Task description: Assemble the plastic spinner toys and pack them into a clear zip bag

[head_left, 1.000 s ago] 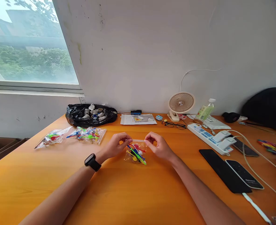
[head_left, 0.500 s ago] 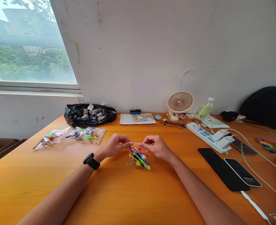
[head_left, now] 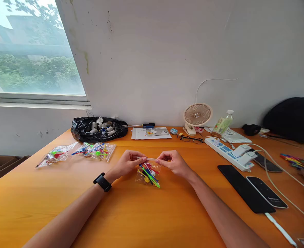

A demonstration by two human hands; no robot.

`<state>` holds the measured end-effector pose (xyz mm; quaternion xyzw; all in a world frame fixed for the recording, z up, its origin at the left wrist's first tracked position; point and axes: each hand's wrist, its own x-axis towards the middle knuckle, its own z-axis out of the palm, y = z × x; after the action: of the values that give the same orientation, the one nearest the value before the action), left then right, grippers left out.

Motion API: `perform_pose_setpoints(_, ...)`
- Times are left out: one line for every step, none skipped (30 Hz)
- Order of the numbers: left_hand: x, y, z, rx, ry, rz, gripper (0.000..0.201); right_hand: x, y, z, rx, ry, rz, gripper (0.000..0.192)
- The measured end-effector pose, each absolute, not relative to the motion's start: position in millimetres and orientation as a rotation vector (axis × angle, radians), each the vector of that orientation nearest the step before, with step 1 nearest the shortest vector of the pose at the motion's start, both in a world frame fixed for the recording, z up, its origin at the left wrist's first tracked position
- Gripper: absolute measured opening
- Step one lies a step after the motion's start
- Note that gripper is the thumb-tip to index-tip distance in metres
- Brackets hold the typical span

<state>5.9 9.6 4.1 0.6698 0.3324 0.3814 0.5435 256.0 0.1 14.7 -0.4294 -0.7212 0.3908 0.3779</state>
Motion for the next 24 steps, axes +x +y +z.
perform_pose_setpoints(4.9,10.8,3.3,1.592,0.786,0.902,0.038,256.0,0.8,13.2,-1.104,-1.836,0.979,0.043)
perform_pose_setpoints(3.0,12.6,2.7,1.598,0.786,0.896,0.036,256.4,1.8,11.5,-1.113,-1.828,0.960,0.043)
perform_pose_setpoints(0.3,14.8,2.5,1.607,0.788,0.885,0.035,257.1,3.2,9.6,-1.124,-1.819,0.939,0.044)
perform_pose_setpoints(-3.2,17.5,2.5,1.622,0.797,0.872,0.034,258.1,4.9,7.6,-1.133,-1.812,0.917,0.045)
perform_pose_setpoints(-7.5,20.6,2.6,1.645,0.816,0.859,0.034,259.3,6.6,5.6,-1.139,-1.807,0.896,0.047)
perform_pose_setpoints(-12.4,24.2,2.8,1.675,0.850,0.854,0.034,260.6,8.4,3.7,-1.144,-1.803,0.879,0.048)
perform_pose_setpoints(-18.0,28.2,3.0,1.713,0.897,0.861,0.034,261.8,10.1,1.7,-1.151,-1.800,0.863,0.050)
perform_pose_setpoints(-24.0,32.3,3.4,1.753,0.959,0.880,0.034,263.0,11.8,-0.3,-1.159,-1.803,0.850,0.051)
perform_pose_setpoints(-30.4,36.5,4.1,1.787,1.030,0.917,0.035,263.8,13.2,-2.4,-1.171,-1.810,0.839,0.052)
perform_pose_setpoints(-36.9,40.3,5.3,1.808,1.101,0.971,0.036,264.4,14.2,-4.5,-1.187,-1.821,0.830,0.052)
perform_pose_setpoints(-43.5,43.6,7.2,1.812,1.177,1.047,0.036,264.6,14.9,-6.8,-1.205,-1.839,0.821,0.052)
perform_pose_setpoints(-50.0,46.3,9.8,1.802,1.264,1.164,0.036,264.5,15.1,-9.1,-1.222,-1.861,0.814,0.052)
perform_pose_setpoints(-56.3,48.1,13.1,1.794,1.366,1.310,0.035,263.9,14.9,-11.2,-1.233,-1.883,0.814,0.052)
perform_pose_setpoints(-62.4,49.3,16.7,1.799,1.478,1.456,0.034,263.1,14.2,-13.2,-1.236,-1.906,0.817,0.051)
perform_pose_setpoints(-68.2,50.0,20.2,1.824,1.586,1.578,0.033,262.0,13.2,-14.7,-1.235,-1.929,0.818,0.051)
perform_pose_setpoints(-73.6,50.4,23.0,1.877,1.687,1.662,0.031,260.8,11.9,-15.7,-1.234,-1.955,0.814,0.051)
perform_pose_setpoints(-78.4,51.0,24.6,1.957,1.777,1.697,0.028,259.6,10.6,-16.2,-1.234,-1.982,0.801,0.051)
perform_pose_setpoints(-82.6,51.9,24.5,2.057,1.850,1.674,0.025,258.5,9.2,-16.1,-1.236,-2.011,0.780,0.050)
perform_pose_setpoints(-85.7,53.1,22.6,2.174,1.896,1.590,0.021,257.6,7.9,-15.6,-1.241,-2.041,0.753,0.050)
perform_pose_setpoints(-87.5,54.6,18.9,2.299,1.907,1.452,0.018,257.0,6.8,-14.8,-1.247,-2.068,0.721,0.050)
perform_pose_setpoints(-87.9,56.2,13.8,2.410,1.888,1.290,0.016,256.6,6.0,-13.7,-1.254,-2.093,0.688,0.049)
perform_pose_setpoints(-86.6,57.7,7.9,2.501,1.839,1.128,0.015,256.4,5.4,-12.7,-1.262,-2.115,0.656,0.049)
perform_pose_setpoints(-83.5,58.6,1.7,2.570,1.779,1.007,0.016,256.3,5.0,-11.8,-1.273,-2.133,0.627,0.048)
perform_pose_setpoints(-78.9,58.6,-4.2,2.608,1.733,0.954,0.017,256.4,4.7,-11.2,-1.289,-2.151,0.601,0.047)
